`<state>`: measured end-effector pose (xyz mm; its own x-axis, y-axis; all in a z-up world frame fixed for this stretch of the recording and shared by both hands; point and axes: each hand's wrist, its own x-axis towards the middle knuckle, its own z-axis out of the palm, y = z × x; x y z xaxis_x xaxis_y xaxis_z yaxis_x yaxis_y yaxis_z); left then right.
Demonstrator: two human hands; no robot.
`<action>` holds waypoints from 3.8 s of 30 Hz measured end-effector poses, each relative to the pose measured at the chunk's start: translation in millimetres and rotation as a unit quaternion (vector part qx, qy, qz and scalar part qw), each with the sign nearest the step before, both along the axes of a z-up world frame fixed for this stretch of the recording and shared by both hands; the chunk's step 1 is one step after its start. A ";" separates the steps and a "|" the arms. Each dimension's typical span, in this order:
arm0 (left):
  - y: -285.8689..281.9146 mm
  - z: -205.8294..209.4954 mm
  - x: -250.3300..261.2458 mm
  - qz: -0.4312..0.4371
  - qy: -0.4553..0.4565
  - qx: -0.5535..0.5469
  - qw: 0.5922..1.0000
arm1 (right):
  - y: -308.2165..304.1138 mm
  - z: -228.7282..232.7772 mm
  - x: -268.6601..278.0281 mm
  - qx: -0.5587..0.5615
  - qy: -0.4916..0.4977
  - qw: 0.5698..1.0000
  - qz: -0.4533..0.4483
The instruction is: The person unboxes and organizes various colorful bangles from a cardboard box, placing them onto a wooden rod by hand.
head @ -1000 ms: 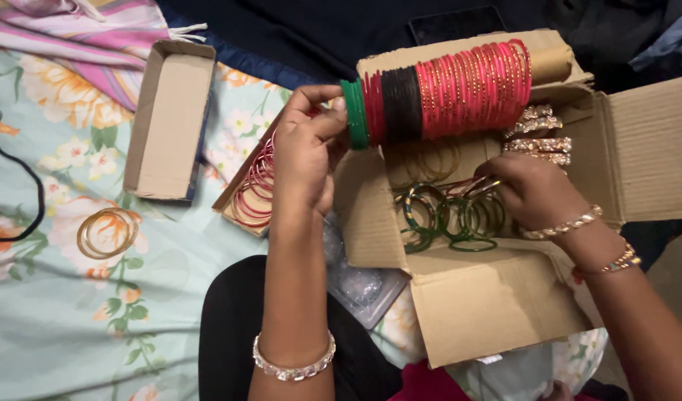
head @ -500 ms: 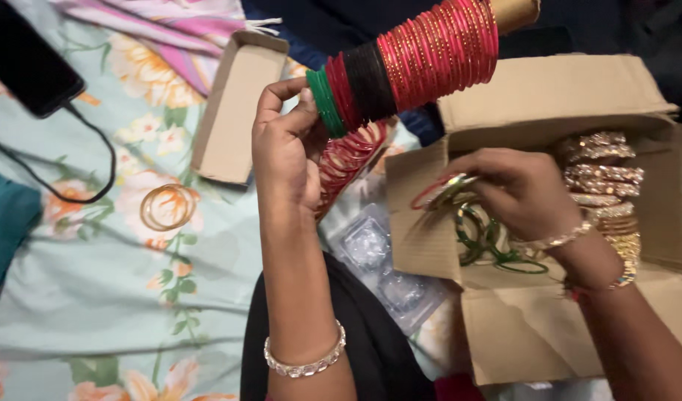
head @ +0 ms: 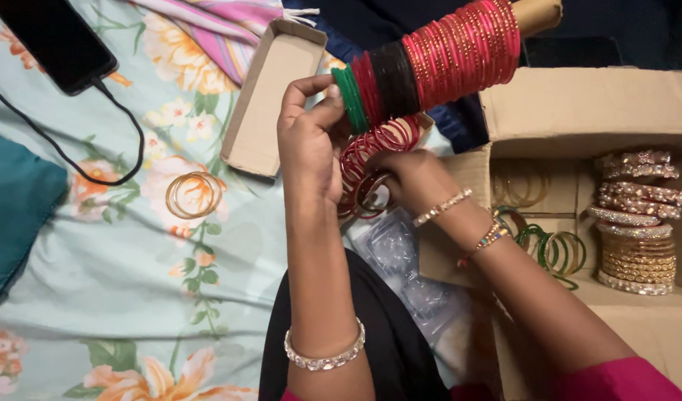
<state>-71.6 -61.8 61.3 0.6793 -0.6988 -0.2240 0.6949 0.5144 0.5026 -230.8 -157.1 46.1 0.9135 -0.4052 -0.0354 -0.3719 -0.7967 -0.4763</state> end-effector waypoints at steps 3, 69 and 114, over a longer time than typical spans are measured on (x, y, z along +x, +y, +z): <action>-2.0 -0.6 -0.8 -0.003 -0.003 -0.010 1.000 | 4.3 12.3 -6.8 -0.003 -0.003 1.000 -0.028; -23.9 31.3 -44.3 -0.153 -0.054 0.041 0.986 | 9.8 184.8 -146.2 0.026 -0.344 0.892 -0.292; -46.7 25.4 -67.4 -0.196 -0.052 0.071 0.977 | -61.3 28.4 -178.8 -0.267 0.086 0.938 -0.202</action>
